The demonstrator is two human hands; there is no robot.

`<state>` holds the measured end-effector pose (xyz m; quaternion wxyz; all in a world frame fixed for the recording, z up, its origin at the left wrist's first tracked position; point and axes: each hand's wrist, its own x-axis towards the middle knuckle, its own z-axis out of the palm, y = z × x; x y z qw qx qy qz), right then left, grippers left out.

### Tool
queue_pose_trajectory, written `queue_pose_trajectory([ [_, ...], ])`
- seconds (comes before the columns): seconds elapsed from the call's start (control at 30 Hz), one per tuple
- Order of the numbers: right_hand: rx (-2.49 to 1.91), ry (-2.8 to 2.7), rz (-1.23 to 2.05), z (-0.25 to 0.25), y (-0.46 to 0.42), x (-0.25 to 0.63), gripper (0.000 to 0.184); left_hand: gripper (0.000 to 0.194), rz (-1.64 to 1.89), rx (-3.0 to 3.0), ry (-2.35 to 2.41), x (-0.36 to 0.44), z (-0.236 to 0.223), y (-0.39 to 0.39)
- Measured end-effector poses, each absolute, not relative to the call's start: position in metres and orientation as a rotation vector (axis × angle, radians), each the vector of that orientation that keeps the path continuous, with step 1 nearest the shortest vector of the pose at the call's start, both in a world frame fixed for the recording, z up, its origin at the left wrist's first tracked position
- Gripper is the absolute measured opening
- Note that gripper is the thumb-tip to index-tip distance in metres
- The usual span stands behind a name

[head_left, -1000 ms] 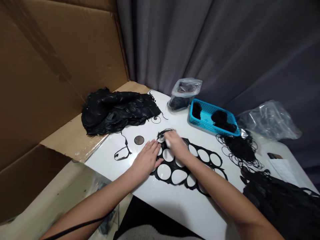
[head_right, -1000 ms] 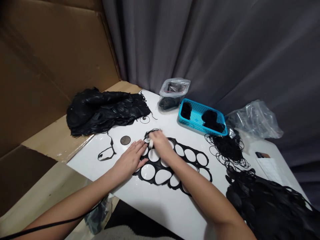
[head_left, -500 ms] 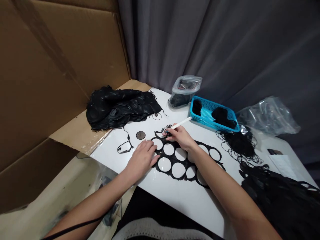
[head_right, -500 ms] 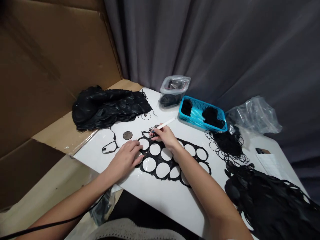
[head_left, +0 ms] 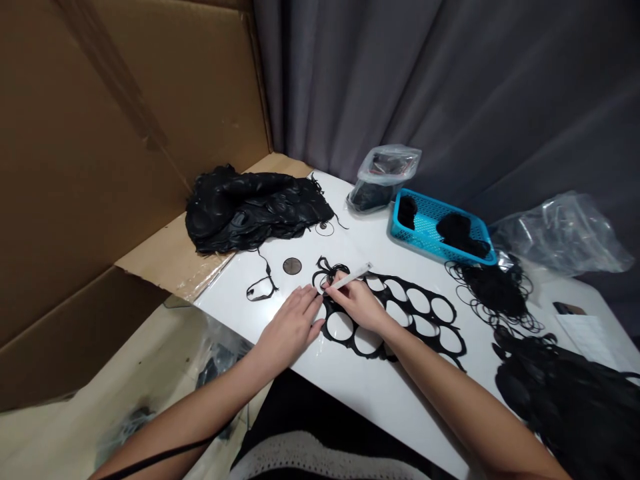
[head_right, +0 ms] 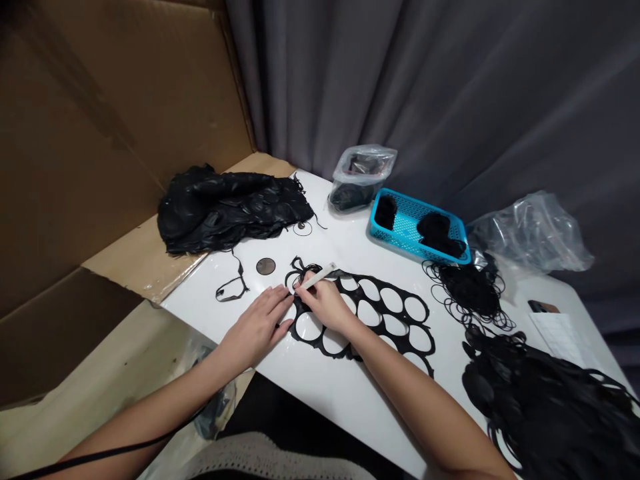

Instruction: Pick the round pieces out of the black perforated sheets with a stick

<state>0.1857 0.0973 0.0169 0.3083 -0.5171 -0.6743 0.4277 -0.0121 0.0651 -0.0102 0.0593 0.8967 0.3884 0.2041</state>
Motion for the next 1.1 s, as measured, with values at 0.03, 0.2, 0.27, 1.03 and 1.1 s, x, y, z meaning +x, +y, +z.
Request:
queue_pose_trajectory([
  [0.03,-1.365,-1.787,1.128,0.018,0.098,0.185,0.024,0.041,0.613,2.725,1.176,-0.012,-0.011,0.065],
  [0.2,-1.354,-1.859,1.035,0.017,0.097,0.184,0.020,0.040,0.606,2.744,1.169,-0.013,-0.012,0.065],
  [0.27,-1.322,-1.937,0.921,0.013,0.092,0.181,0.018,0.041,0.620,2.722,1.174,-0.013,-0.012,0.065],
  [1.03,-1.180,-0.898,1.645,0.030,0.114,0.202,0.026,0.028,0.695,2.651,1.227,-0.022,0.005,0.060],
  [1.1,-1.160,-1.005,1.707,0.028,0.100,0.194,0.026,0.024,0.732,2.681,1.186,-0.028,0.007,0.049],
])
